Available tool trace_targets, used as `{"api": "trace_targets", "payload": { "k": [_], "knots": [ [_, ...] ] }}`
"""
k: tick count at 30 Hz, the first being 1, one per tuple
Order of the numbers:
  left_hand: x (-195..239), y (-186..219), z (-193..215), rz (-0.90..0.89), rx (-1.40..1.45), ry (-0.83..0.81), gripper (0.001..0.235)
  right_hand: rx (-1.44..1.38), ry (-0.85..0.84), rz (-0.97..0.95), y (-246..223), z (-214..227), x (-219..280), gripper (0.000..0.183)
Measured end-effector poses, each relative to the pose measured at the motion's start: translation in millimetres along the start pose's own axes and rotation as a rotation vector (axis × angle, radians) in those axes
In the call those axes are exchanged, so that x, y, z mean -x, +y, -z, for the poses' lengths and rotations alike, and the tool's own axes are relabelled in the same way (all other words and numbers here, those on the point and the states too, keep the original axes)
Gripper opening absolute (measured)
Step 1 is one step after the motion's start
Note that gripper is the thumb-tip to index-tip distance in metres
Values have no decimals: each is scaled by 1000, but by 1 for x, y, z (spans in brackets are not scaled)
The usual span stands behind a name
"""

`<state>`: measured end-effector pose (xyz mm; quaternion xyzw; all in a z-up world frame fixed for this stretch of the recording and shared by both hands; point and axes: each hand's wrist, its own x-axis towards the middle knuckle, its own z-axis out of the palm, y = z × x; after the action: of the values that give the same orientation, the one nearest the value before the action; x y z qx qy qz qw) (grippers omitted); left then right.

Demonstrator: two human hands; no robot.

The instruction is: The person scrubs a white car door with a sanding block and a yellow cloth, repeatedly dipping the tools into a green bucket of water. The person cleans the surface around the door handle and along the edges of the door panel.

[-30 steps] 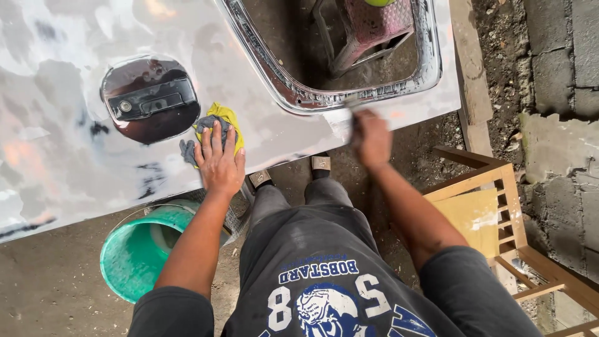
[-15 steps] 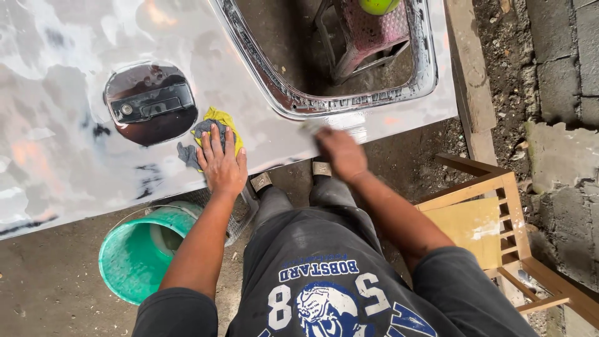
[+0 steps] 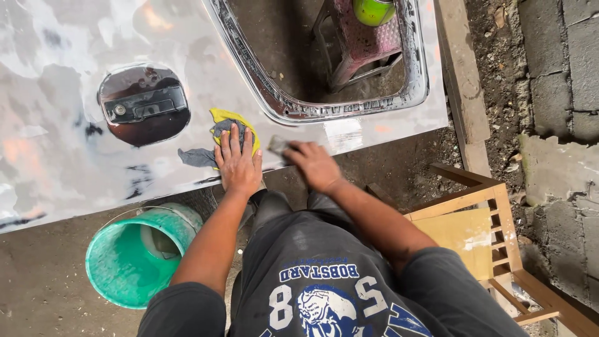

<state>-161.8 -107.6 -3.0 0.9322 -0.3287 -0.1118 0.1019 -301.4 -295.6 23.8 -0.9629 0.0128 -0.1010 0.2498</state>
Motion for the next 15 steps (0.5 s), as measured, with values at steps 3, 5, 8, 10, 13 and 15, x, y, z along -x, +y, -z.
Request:
{"api": "trace_targets", "payload": {
  "k": [3,5,8,10,13,15],
  "knots": [
    [1,-1,6,-13,4,-26,64,48,-147,-600,64,17,32,46],
    [1,2,8,-11,0,-13,64,155,69,-707,109,19,61,38],
    [-1,6,7,-1,-9,-11,64,258,258,-827,132,2,76,34],
    [0,5,6,23,-21,-24,65,245,216,-839,104,-12,61,33],
    [1,3,6,-2,-10,-2,65,64,63,-552,31,-19,23,33],
    [1,1,7,-8,-12,-13,65,-17,38,-224,-5,-17,5,45]
  ]
}}
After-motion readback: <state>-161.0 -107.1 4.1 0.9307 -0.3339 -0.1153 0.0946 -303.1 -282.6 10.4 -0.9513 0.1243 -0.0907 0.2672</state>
